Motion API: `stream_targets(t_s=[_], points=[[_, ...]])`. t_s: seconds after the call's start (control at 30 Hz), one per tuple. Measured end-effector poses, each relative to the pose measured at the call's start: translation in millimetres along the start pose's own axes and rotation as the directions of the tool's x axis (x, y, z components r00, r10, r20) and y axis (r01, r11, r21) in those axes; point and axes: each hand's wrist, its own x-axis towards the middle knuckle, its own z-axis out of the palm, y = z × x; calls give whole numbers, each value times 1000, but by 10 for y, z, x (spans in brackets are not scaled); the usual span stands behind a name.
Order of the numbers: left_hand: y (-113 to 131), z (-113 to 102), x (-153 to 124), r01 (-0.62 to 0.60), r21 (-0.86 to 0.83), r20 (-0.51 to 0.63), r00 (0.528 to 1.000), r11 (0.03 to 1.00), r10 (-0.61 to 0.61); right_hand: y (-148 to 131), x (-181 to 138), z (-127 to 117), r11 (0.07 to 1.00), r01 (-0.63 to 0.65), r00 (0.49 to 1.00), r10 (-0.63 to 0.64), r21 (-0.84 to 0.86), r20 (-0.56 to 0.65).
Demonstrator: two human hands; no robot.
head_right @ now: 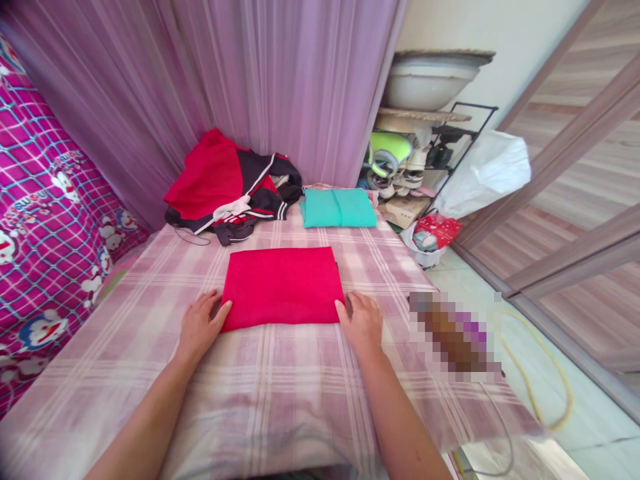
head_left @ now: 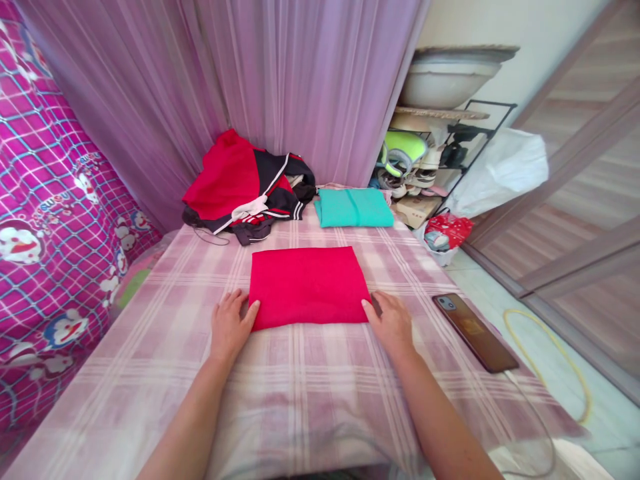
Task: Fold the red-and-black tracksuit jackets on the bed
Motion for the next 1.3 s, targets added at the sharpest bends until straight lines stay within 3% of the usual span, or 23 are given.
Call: stream_targets(t_s=[0.17, 0.33, 0.5, 0.67, 0.77, 0.87, 1.0, 1.07, 1.13, 1.3], points=[[27, 20, -33, 116, -43, 6, 993, 992, -116, -12, 56, 95, 996, -75, 997, 76, -46, 18], [117, 64, 0, 201, -88, 16, 980, 976, -201, -19, 190, 165, 997, -73, 995, 74, -25, 65], [194, 33, 16, 235, -118, 31, 972, 965, -233, -132, 235, 61, 981, -192, 963, 185, 15, 196], [208, -72, 98, 226, -196, 164, 967, 954, -195, -181, 312, 20, 945, -302, 924, 257, 128, 282], [186, -102, 165, 326, -367, 270, 934, 871, -235, -131, 372, 64, 909, -334, 911, 244, 248, 331], [172, -124, 201, 451, -556, 356, 888, 698, -291, -118, 402, 64, 906, -290, 931, 192, 308, 311], [185, -171, 213, 499, -698, 460, 862, 514, -211, -261, 394, -74, 951, -264, 923, 201, 161, 329], [202, -185, 221, 478, -711, 453, 872, 516, -185, -377, 379, -159, 965, -255, 920, 226, 53, 319], [225, -182, 231, 475, -692, 415, 878, 544, -238, -482, 358, -220, 974, -225, 932, 218, -7, 289], [289, -148, 275, 433, -669, 338, 901, 605, -271, -596, 308, -245, 984, -180, 960, 177, -5, 219]])
